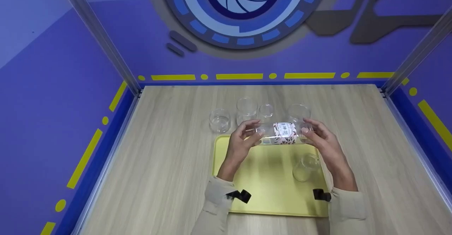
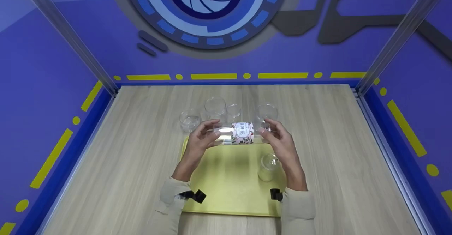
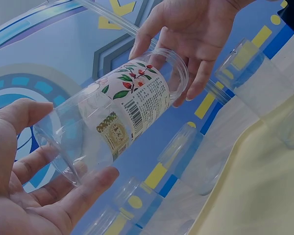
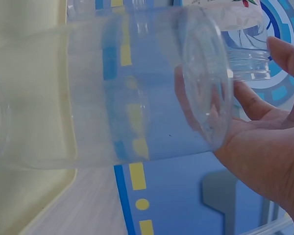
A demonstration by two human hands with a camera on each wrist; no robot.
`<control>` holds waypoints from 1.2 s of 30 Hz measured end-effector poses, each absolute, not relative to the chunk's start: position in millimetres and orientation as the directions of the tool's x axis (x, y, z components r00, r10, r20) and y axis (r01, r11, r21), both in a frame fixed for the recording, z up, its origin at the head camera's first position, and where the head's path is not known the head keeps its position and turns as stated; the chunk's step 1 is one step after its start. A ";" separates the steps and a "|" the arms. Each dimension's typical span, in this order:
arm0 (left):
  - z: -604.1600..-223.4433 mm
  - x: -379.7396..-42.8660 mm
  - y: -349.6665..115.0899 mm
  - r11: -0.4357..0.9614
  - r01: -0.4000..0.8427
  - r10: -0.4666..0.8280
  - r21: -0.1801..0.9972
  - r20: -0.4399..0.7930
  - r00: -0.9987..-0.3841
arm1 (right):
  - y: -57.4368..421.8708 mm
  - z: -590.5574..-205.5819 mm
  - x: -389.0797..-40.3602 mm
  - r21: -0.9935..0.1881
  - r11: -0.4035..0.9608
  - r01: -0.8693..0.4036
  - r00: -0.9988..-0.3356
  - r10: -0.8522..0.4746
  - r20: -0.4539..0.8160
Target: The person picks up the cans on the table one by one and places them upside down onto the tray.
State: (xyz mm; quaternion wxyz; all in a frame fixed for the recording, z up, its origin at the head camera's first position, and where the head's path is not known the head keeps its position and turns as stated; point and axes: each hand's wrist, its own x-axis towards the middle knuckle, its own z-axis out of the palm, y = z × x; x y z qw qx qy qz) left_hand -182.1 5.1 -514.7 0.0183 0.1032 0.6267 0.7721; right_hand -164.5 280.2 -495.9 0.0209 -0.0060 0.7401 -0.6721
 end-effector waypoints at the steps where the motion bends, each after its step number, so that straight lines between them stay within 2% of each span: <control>1: -515.2 -181.9 4.5 -0.205 0.109 0.159 0.973 0.143 -0.977 | 280.5 -495.9 -164.4 -0.994 0.105 0.018 -0.999 -0.033 -0.021; 18: -512.0 -178.7 -13.0 0.055 0.198 0.163 0.979 0.187 -0.969 | 304.4 -499.2 -166.1 -0.978 0.208 0.022 -0.997 0.071 -0.007; 36: -514.5 -177.5 -30.3 0.135 0.208 0.105 0.969 0.195 -0.975 | 316.6 -505.6 -165.2 -0.895 0.433 0.107 -0.987 0.151 -0.045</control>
